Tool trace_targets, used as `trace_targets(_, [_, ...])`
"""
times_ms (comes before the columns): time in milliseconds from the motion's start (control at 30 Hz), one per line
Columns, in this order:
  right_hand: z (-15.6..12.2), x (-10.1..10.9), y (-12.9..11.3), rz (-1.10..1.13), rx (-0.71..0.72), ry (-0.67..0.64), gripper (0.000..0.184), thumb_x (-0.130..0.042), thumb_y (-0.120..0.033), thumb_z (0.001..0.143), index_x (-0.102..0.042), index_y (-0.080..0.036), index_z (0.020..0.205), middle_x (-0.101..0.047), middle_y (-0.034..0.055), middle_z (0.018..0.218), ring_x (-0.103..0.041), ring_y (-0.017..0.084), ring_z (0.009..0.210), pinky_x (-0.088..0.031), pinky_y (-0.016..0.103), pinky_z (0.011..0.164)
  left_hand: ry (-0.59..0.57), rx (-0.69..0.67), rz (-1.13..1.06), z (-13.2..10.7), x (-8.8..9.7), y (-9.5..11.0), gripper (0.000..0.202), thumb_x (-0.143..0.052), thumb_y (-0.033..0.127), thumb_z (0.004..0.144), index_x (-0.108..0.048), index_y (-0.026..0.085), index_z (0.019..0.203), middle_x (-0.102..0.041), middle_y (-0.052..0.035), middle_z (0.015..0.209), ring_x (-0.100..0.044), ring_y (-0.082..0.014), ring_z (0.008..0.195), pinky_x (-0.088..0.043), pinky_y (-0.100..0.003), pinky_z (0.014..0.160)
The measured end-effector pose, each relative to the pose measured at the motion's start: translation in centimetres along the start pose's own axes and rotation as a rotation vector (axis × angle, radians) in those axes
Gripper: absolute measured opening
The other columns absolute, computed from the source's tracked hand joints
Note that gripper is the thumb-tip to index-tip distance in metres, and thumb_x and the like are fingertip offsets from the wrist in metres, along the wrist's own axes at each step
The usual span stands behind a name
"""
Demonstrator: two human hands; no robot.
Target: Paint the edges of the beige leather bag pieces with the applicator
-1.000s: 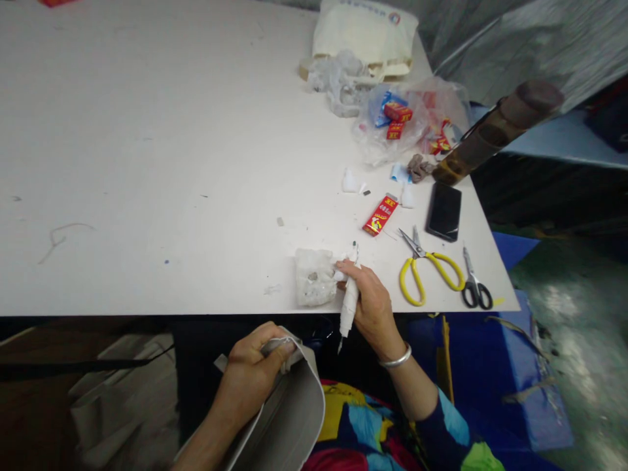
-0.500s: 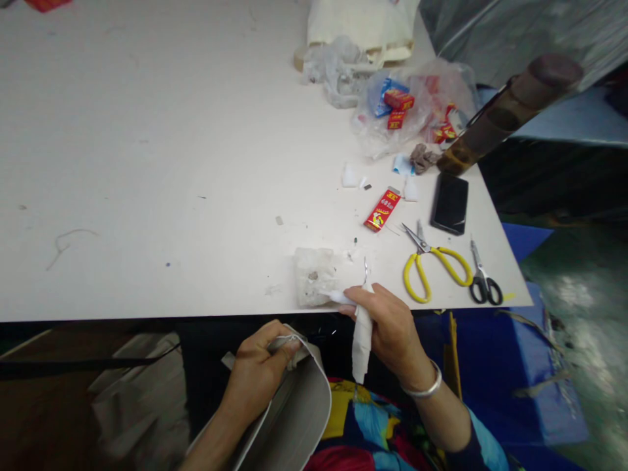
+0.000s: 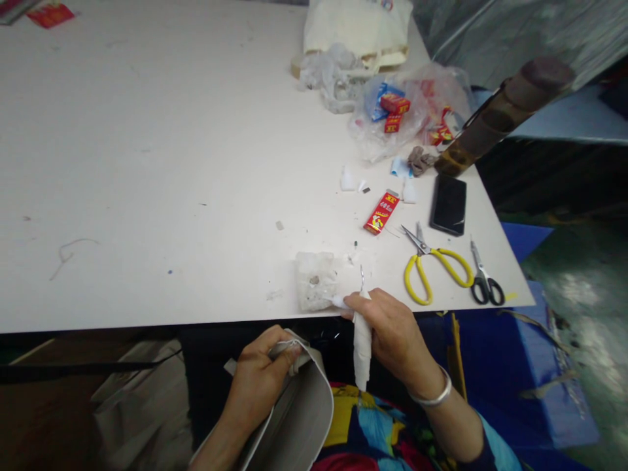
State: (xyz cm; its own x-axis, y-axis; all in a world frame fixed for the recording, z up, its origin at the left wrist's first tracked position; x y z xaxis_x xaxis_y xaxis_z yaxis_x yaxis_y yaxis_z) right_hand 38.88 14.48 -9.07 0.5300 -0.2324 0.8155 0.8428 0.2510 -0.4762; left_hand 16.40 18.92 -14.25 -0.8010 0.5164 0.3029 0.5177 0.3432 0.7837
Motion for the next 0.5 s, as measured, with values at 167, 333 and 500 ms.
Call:
trace_targets(167, [0.11, -0.05, -0.06, -0.021, -0.003, -0.047, 0.017, -0.05, -0.015, 0.108, -0.061, -0.02, 0.12, -0.066, 0.0042, 0.084, -0.057, 0.021, 0.075, -0.045, 0.034, 0.068, 0.0, 0.011, 0.011, 0.07, 0.07, -0.28, 0.029, -0.065, 0.045, 0.081, -0.068, 0.019, 0.068, -0.064, -0.0034, 0.068, -0.059, -0.0204, 0.067, -0.044, -0.03, 0.065])
trace_targets(333, [0.56, 0.17, -0.48, -0.049, 0.024, -0.045, 0.018, -0.046, -0.015, 0.11, -0.061, -0.019, 0.118, -0.063, 0.0037, 0.081, -0.055, 0.021, 0.073, -0.044, 0.034, 0.066, 0.001, 0.026, 0.008, -0.01, 0.16, -0.32, 0.029, -0.064, 0.045, 0.081, -0.067, 0.019, 0.068, -0.065, -0.0038, 0.07, -0.059, -0.0208, 0.069, -0.044, -0.031, 0.067])
trace_targets(500, [0.79, 0.37, -0.68, -0.072, 0.052, -0.038, 0.021, -0.044, -0.011, 0.109, -0.061, -0.019, 0.118, -0.063, 0.0039, 0.081, -0.054, 0.021, 0.074, -0.045, 0.035, 0.067, 0.001, 0.011, -0.011, 0.02, 0.23, 0.05, 0.029, -0.066, 0.045, 0.08, -0.066, 0.02, 0.065, -0.062, -0.0032, 0.068, -0.057, -0.0202, 0.066, -0.043, -0.03, 0.065])
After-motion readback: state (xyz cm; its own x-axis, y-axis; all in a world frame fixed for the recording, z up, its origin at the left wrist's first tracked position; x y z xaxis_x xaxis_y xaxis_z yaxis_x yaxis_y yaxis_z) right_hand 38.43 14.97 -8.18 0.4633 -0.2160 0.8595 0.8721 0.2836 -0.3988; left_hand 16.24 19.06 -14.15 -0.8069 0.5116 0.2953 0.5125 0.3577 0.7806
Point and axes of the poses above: each hand's wrist, its own z-axis towards the middle knuckle, its own x-axis out of the back of the hand, y = z × x, the point moved 5 cm from there along z, towards the middle knuckle
